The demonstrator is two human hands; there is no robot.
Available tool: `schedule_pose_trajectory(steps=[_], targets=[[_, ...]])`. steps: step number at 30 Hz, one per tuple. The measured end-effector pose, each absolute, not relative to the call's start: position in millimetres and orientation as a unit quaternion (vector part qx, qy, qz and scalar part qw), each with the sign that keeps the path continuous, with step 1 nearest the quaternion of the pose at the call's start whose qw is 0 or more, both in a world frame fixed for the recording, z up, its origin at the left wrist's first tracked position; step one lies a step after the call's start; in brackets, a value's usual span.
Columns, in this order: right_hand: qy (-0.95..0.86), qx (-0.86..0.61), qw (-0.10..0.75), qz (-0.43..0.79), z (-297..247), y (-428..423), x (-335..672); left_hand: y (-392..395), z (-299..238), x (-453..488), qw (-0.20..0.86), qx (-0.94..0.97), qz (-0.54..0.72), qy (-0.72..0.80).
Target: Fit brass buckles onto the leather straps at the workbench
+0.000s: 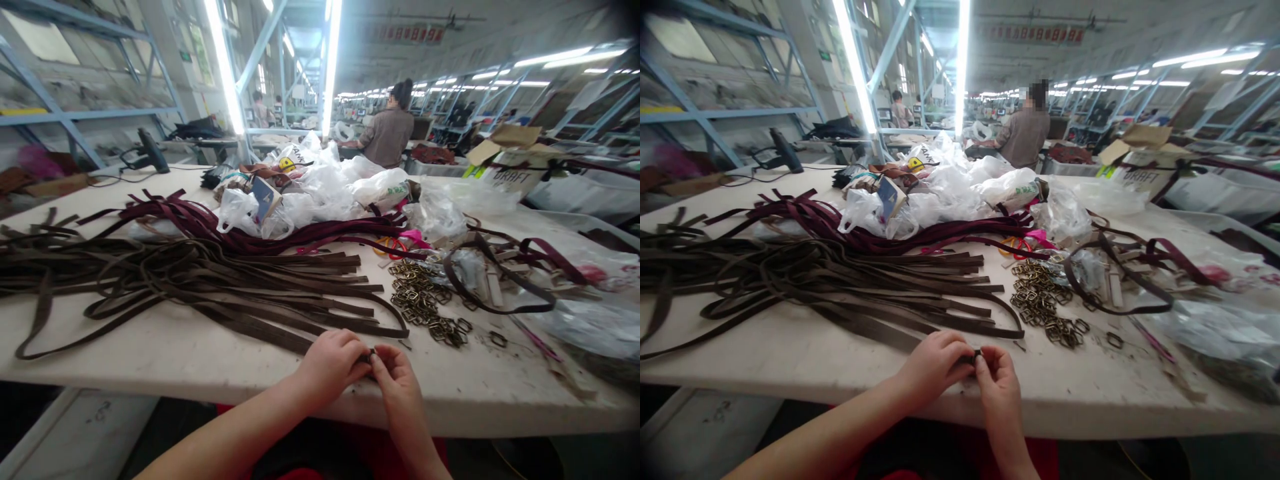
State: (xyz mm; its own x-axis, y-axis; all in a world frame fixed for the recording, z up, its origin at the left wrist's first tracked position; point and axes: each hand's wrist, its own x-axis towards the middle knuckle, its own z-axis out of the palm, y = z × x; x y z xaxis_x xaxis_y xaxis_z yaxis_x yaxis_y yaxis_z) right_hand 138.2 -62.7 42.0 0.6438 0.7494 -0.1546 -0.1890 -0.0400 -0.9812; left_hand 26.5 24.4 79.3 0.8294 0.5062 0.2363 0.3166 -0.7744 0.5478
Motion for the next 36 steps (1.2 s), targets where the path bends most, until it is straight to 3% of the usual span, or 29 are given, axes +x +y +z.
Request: schedule_pose_trajectory(steps=[5, 11, 15, 22, 27, 31, 36], targets=[[-0.209, -0.608, 0.646, 0.411, 39, -71, 138, 20, 73, 29, 0.162, 0.956, 0.166, 0.181], [-0.197, -0.68, 0.636, 0.305, 16, -73, 154, 36, 60, 21, 0.179, 0.954, 0.14, 0.197], [-0.316, -0.771, 0.507, 0.221, 9, -80, 176, 70, 54, 6, 0.165, 0.957, 0.104, 0.214], [-0.464, -0.82, 0.334, 0.02, 16, -71, 216, 101, 53, 28, -0.02, 0.978, 0.035, 0.206], [-0.558, -0.801, 0.218, -0.012, 18, -55, 237, 103, 60, 30, 0.029, 0.973, -0.004, 0.229], [-0.568, -0.785, 0.246, 0.001, 28, -56, 232, 95, 66, 27, 0.089, 0.958, -0.01, 0.273], [-0.564, -0.734, 0.35, 0.144, 47, -62, 205, 55, 73, 59, 0.172, 0.967, 0.05, 0.179]])
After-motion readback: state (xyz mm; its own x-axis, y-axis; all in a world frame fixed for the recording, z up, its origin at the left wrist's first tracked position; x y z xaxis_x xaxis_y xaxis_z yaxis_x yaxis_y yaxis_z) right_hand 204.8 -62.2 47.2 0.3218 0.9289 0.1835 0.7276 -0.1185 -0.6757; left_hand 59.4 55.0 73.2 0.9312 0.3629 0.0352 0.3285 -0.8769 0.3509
